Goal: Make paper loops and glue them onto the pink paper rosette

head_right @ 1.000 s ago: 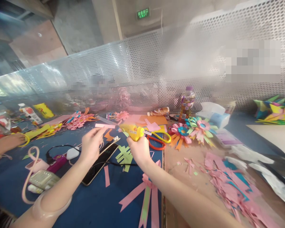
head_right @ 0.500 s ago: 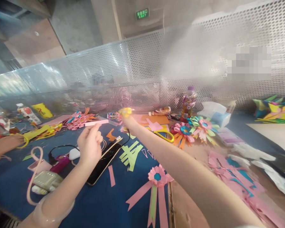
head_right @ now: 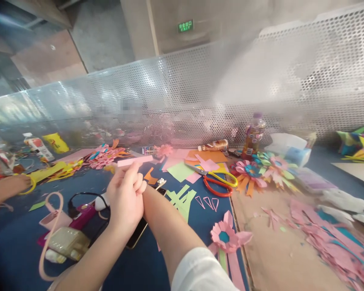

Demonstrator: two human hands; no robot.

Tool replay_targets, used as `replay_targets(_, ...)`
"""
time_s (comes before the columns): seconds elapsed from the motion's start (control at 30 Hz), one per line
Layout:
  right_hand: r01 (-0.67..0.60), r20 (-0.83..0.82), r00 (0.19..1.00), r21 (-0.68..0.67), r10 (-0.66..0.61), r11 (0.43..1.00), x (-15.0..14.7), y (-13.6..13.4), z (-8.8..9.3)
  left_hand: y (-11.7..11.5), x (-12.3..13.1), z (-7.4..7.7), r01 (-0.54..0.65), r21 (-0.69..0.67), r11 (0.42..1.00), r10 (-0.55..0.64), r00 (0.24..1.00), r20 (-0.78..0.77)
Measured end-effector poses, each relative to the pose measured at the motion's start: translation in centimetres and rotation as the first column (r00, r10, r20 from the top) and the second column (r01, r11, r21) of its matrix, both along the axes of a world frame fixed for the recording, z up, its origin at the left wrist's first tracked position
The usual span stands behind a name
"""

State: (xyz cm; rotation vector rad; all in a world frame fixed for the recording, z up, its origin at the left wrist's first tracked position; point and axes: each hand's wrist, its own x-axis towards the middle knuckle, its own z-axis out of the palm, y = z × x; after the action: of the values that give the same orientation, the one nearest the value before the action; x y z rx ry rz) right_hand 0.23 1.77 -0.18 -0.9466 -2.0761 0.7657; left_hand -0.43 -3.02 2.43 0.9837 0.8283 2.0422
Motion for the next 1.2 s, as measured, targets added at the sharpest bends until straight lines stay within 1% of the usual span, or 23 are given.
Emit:
replay_targets(0.13,0.026,0.07,0.997,0.027,-0.028,0.999,0.5,-0.6,0.3,0.0,-0.1,0.2,0.016,-0.012,1.0,-0.015,0.999,0.039)
replay_targets(0.27,-0.01,0.116,0.993,0.014,0.009,1.0,1.6,-0.3,0.6,0.1,0.1,0.0,0.024,-0.026,0.999,-0.023,0.999,0.046)
replay_targets(0.4,-0.056,0.119,0.991,-0.025,0.059,0.998,3.8,1.9,1.5,0.3,0.2,-0.3,0.072,-0.06,0.996,-0.07,0.997,0.032)
replay_targets(0.5,-0.083,0.089,0.992,-0.061,0.088,0.995,7.0,4.3,2.4,0.4,0.3,-0.8,0.198,-0.136,0.971,-0.199,0.98,0.003)
replay_targets(0.57,-0.09,0.056,0.994,-0.092,0.096,0.992,9.9,5.4,2.9,0.4,0.4,-1.3,0.302,-0.225,0.926,-0.319,0.947,-0.041)
replay_targets(0.63,-0.079,0.007,0.997,-0.13,0.081,0.988,13.2,5.5,3.2,0.4,0.6,-1.9,0.375,-0.323,0.869,-0.427,0.898,-0.104)
replay_targets(0.73,-0.063,-0.059,0.997,-0.235,0.051,0.97,17.4,3.7,3.4,0.1,0.9,-2.4,0.414,-0.438,0.798,-0.551,0.796,-0.252)
replay_targets(0.8,-0.068,-0.073,0.996,-0.34,0.046,0.938,19.1,1.6,3.4,-0.1,1.2,-2.6,0.394,-0.482,0.782,-0.596,0.699,-0.395)
replay_targets(0.87,-0.054,-0.07,0.997,-0.463,0.025,0.885,20.0,-0.4,3.3,-0.4,1.5,-2.6,0.35,-0.468,0.811,-0.58,0.588,-0.565)
replay_targets(0.93,-0.034,-0.067,0.998,-0.603,-0.008,0.797,20.3,-1.9,3.2,-0.6,1.8,-2.7,0.313,-0.41,0.857,-0.515,0.474,-0.714)
replay_targets(0.97,-0.023,-0.062,0.998,-0.669,-0.024,0.743,20.4,-2.3,3.1,-0.7,1.9,-2.9,0.297,-0.374,0.879,-0.471,0.414,-0.779)
replay_targets(1.03,0.003,-0.031,0.999,-0.789,-0.045,0.615,20.4,-2.8,2.9,-0.9,2.1,-3.2,0.262,-0.291,0.92,-0.361,0.276,-0.891)
replay_targets(1.1,0.029,0.008,0.999,-0.874,-0.045,0.484,20.5,-3.0,2.9,-1.0,2.2,-3.5,0.233,-0.199,0.952,-0.231,0.119,-0.966)
replay_targets(1.13,0.034,0.019,0.999,-0.905,-0.038,0.425,20.5,-3.0,2.9,-1.1,2.2,-3.6,0.228,-0.155,0.961,-0.171,0.053,-0.984)
replay_targets(1.2,0.021,0.014,1.0,-0.943,-0.025,0.333,20.4,-3.2,2.9,-1.2,2.3,-3.8,0.229,-0.095,0.969,-0.09,-0.033,-0.995)
